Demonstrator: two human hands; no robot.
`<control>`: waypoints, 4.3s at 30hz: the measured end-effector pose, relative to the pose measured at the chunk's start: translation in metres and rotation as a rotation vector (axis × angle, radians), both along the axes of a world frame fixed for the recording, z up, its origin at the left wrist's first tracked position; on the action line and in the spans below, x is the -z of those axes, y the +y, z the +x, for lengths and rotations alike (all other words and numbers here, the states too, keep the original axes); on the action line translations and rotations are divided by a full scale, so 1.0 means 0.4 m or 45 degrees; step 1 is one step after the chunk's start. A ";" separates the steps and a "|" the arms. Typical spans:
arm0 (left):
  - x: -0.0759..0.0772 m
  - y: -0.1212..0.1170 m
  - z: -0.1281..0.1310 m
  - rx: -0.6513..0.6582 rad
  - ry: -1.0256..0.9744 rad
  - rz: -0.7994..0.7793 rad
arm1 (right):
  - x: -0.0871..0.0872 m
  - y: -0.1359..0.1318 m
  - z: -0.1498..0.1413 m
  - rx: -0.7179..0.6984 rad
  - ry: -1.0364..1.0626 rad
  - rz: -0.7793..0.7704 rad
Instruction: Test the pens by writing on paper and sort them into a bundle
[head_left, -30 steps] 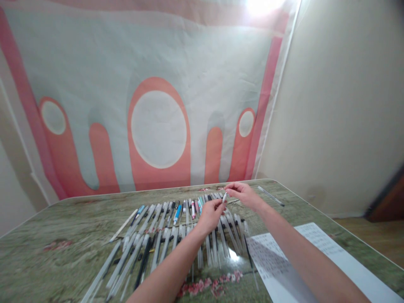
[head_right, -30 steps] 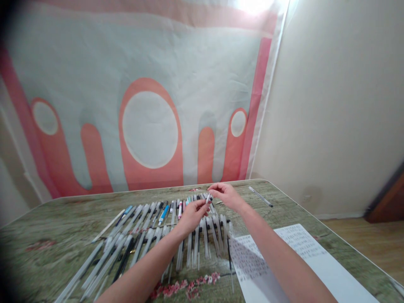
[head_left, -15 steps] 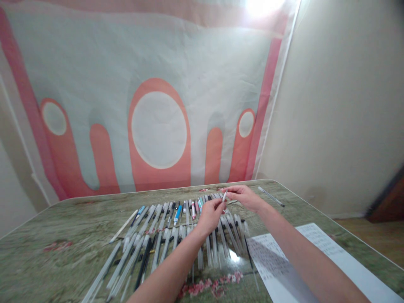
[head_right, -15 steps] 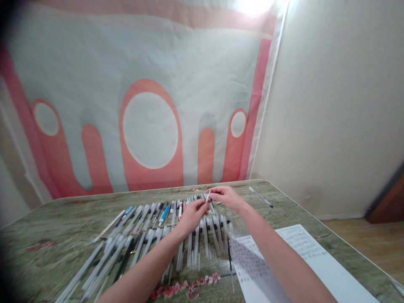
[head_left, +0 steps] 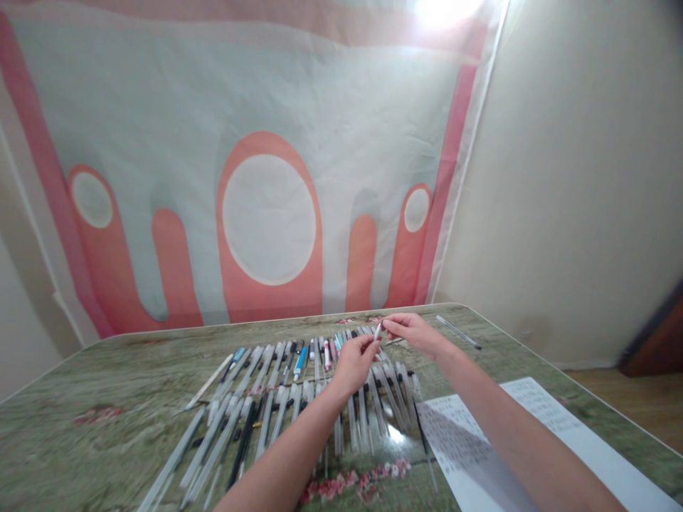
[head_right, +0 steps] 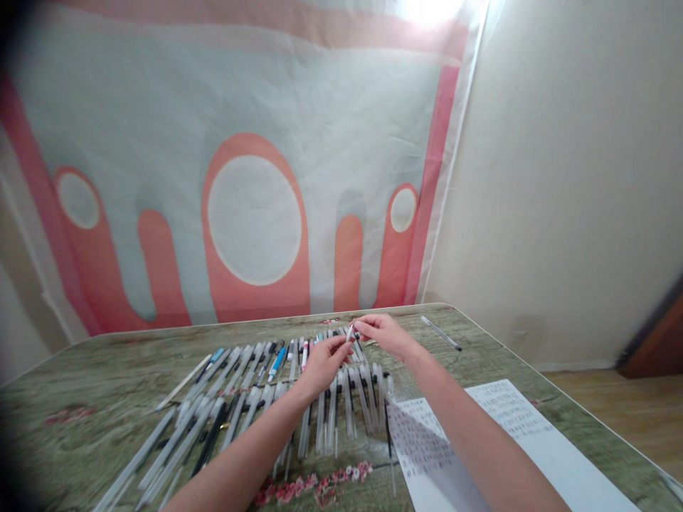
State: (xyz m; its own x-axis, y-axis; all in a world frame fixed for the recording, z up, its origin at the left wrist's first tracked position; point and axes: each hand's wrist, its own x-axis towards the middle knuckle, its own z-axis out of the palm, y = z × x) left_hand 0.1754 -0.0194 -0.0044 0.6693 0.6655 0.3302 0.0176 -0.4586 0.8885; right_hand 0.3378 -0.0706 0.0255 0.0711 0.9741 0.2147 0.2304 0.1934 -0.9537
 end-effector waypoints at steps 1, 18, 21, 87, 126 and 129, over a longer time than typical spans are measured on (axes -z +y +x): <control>-0.002 -0.001 0.000 -0.001 -0.002 -0.001 | -0.001 -0.001 0.002 -0.006 0.001 -0.003; 0.005 -0.001 0.004 0.022 -0.006 -0.006 | 0.000 0.001 -0.010 -0.011 0.031 0.056; 0.009 -0.001 0.006 0.033 -0.018 -0.009 | 0.003 0.004 -0.012 0.065 0.011 0.083; -0.002 -0.009 0.008 0.023 -0.091 -0.374 | 0.020 0.013 -0.014 0.153 -0.128 0.170; 0.069 -0.376 0.013 0.727 0.680 0.984 | -0.017 -0.069 0.120 0.725 -0.587 0.369; 0.060 -0.377 0.009 0.719 0.677 0.970 | 0.033 -0.151 0.111 0.567 -0.293 0.091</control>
State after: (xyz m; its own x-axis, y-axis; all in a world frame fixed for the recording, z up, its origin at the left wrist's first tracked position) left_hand 0.1791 -0.1702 -0.0283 0.9939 -0.0402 0.1031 -0.0703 -0.9487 0.3083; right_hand 0.3821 -0.1309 0.0123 0.4195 0.8421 0.3390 0.5085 0.0914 -0.8562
